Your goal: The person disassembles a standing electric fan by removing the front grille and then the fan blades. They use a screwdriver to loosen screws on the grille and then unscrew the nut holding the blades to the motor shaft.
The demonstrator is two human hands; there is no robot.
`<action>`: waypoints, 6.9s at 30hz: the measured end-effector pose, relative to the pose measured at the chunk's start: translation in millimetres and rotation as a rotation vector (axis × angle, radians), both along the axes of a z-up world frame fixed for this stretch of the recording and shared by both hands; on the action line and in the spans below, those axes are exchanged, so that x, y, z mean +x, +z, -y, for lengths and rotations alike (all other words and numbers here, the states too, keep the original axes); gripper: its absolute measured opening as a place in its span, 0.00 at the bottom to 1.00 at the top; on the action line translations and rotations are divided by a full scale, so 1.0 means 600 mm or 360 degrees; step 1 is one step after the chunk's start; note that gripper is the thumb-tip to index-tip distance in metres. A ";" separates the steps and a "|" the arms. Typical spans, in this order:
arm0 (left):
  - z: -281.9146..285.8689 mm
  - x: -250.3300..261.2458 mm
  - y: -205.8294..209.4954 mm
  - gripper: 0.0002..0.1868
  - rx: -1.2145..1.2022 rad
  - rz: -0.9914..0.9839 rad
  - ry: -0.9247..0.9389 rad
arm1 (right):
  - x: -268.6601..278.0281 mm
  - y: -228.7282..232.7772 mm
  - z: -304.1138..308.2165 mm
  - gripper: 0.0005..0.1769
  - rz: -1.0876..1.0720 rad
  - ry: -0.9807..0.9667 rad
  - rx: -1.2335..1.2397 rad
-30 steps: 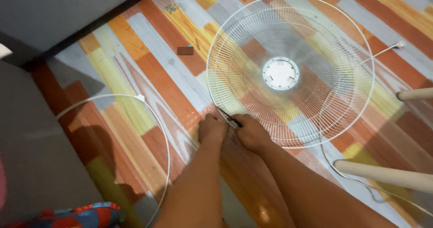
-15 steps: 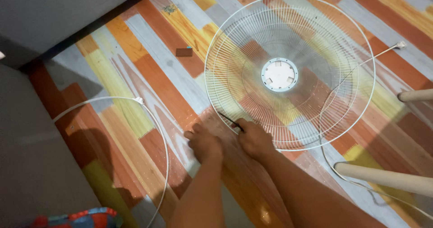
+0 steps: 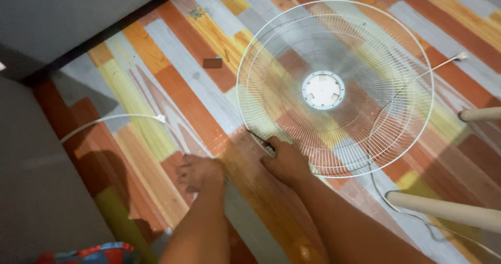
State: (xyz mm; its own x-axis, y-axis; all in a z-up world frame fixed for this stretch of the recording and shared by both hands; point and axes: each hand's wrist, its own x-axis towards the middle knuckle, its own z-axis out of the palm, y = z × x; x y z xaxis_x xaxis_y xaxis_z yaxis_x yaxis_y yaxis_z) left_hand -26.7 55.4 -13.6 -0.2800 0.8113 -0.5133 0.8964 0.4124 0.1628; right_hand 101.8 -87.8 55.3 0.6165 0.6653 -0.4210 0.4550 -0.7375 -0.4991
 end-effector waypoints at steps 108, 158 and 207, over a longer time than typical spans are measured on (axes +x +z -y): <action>0.143 -0.173 0.789 0.17 -0.0770 0.2306 -0.0788 | -0.106 0.716 0.443 0.32 0.0761 -0.0247 0.0364; 0.790 0.156 0.690 0.13 0.0902 0.1186 -0.2914 | -0.059 0.529 0.837 0.29 0.0536 -0.1487 0.0025; 0.860 0.315 0.961 0.26 0.0833 0.2175 -0.2190 | -0.015 0.708 0.882 0.19 0.0581 -0.1606 0.0179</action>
